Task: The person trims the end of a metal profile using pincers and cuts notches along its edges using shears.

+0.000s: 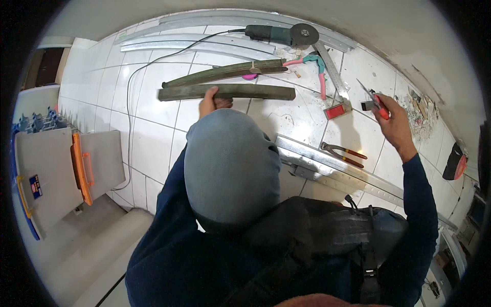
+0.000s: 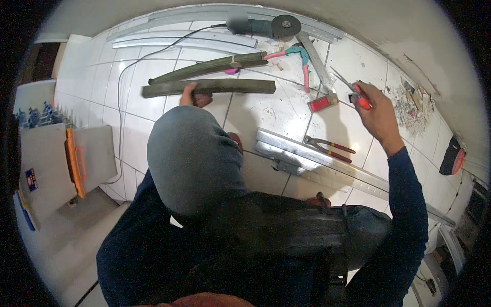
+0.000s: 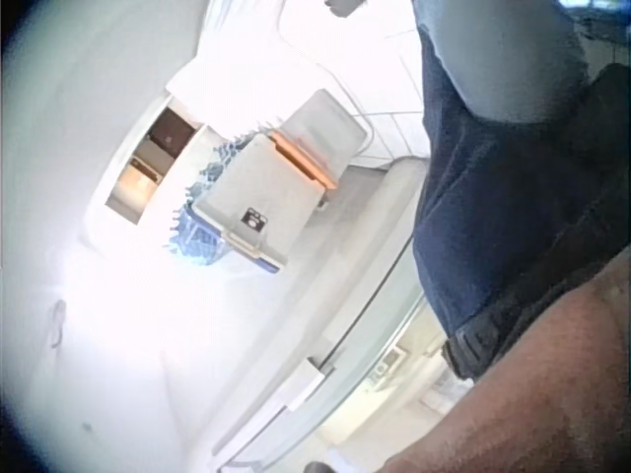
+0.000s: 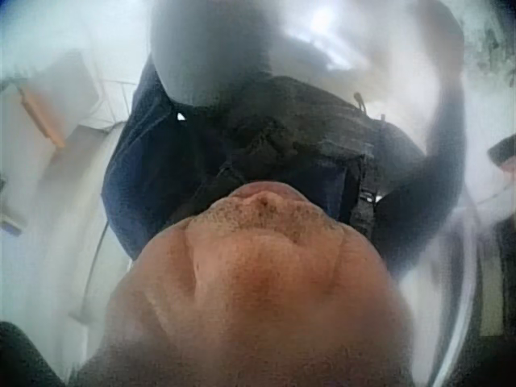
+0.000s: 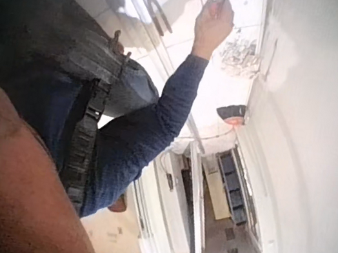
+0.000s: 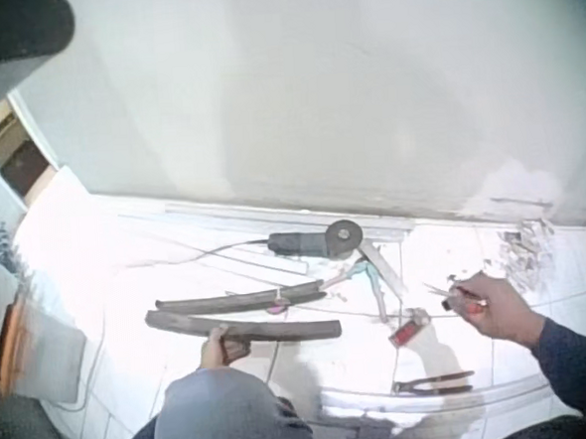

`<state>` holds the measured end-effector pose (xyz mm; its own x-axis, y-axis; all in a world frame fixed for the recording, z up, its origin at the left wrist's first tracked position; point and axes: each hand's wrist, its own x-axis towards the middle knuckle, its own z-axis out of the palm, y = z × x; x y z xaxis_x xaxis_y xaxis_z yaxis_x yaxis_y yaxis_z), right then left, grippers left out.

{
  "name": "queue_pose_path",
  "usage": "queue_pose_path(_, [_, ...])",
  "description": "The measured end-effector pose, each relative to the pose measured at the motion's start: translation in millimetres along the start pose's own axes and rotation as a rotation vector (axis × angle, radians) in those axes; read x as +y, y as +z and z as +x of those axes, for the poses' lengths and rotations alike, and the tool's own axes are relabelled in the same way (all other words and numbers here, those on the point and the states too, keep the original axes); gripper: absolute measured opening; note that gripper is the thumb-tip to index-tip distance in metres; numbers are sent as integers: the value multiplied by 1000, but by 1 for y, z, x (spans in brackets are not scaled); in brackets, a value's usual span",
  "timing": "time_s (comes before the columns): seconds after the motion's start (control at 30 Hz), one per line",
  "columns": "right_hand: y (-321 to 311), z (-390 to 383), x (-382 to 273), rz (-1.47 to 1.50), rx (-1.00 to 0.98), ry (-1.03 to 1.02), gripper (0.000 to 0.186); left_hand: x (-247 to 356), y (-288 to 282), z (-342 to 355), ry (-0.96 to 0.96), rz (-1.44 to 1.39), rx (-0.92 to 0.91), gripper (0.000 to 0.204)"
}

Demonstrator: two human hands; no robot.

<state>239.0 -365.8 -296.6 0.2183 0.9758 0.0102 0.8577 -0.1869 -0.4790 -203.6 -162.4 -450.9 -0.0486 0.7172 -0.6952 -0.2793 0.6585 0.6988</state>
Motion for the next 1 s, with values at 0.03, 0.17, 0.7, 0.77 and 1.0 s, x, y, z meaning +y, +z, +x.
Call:
queue_pose_path(0.03, [-7, 7, -16, 7, 12, -10, 35, 22, -9, -15, 200, 30, -72, 42])
queue_pose_path(0.17, [-40, 28, -60, 220, 76, 80, 35, 154, 23, -72, 812, -54, -269, 67])
queue_pose_path(0.7, [-81, -3, -164, 673, 103, -44, 34, 370, 297, -249, 988, -633, -1082, 54])
queue_pose_path(0.77, [-83, -5, -164, 696, 22, 3, 30, 366, 301, -248, 947, -645, -1097, 55])
queue_pose_path(1.0, [-86, -2, -169, 675, 61, -54, 44, 352, 306, -244, 895, -516, -1150, 55])
